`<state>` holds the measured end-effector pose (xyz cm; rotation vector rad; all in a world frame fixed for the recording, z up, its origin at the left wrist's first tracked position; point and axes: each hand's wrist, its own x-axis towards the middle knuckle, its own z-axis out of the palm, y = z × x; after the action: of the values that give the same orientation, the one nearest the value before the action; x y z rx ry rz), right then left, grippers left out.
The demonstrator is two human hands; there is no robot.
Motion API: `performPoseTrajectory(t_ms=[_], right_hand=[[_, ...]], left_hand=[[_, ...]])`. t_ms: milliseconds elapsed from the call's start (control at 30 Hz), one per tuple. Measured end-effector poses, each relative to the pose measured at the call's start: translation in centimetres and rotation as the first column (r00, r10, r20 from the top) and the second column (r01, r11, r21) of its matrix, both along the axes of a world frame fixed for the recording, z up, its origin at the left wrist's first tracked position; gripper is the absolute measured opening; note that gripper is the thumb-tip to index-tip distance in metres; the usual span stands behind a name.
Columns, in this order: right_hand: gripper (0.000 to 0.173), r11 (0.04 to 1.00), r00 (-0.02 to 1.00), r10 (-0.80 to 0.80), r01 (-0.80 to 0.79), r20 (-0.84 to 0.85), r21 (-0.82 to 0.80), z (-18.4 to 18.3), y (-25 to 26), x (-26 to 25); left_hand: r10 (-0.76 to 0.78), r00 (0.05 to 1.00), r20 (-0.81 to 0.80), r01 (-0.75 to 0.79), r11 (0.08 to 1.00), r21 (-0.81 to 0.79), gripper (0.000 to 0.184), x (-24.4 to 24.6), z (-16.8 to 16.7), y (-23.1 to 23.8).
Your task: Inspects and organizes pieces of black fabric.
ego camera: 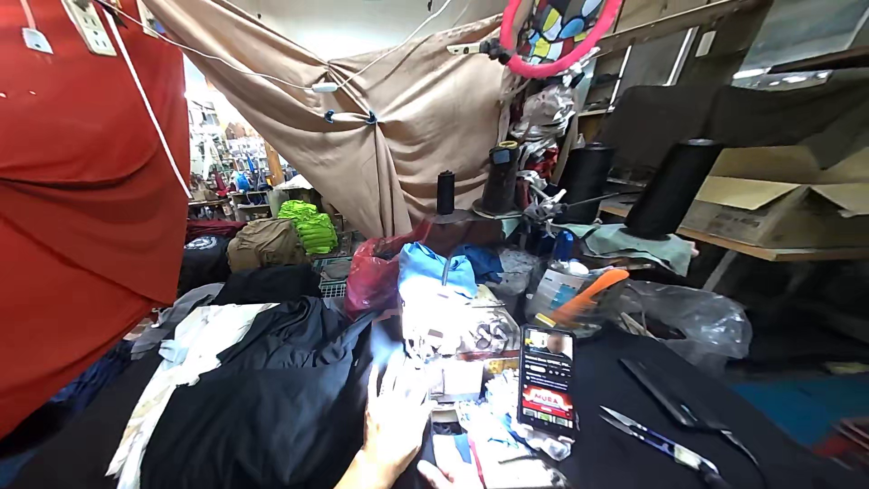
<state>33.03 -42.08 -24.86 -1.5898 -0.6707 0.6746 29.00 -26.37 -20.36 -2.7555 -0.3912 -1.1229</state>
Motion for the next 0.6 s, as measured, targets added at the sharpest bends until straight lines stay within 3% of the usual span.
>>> performPoseTrajectory(t_ms=[133, 300, 433, 533, 600], right_hand=[[0.024, 0.997, 0.99, -0.073, 0.068, 0.123, 0.048, 1.1, 2.4, 2.2], [0.019, 0.992, 0.992, -0.115, 0.113, 0.044, 0.047, 4.8, 4.4, 3.4], [0.021, 0.954, 0.951, -0.296, 0.29, 0.093, 0.077, 5.9, 5.6, 3.2], [0.023, 0.969, 0.96, -0.247, 0.243, 0.128, 0.051, 5.1, 4.7, 2.7], [0.02, 0.972, 0.957, -0.23, 0.218, 0.175, 0.086, 1.8, 3.9, 2.0]], left_hand=[[0.001, 1.0, -0.008, 0.0, 1.0, 0.013, 0.038, -0.3, 0.2, -0.2], [0.0, 1.0, -0.012, 0.0, 1.0, -0.026, 0.042, -0.5, 0.6, -0.9], [0.023, 0.996, -0.083, -0.026, 0.999, -0.031, 0.037, 0.1, 1.0, -1.0], [0.022, 0.995, -0.099, -0.027, 0.999, -0.043, 0.034, 0.8, 1.3, -0.6], [-0.012, 0.997, -0.073, 0.008, 0.999, -0.052, 0.032, 0.7, 1.3, -0.3]])
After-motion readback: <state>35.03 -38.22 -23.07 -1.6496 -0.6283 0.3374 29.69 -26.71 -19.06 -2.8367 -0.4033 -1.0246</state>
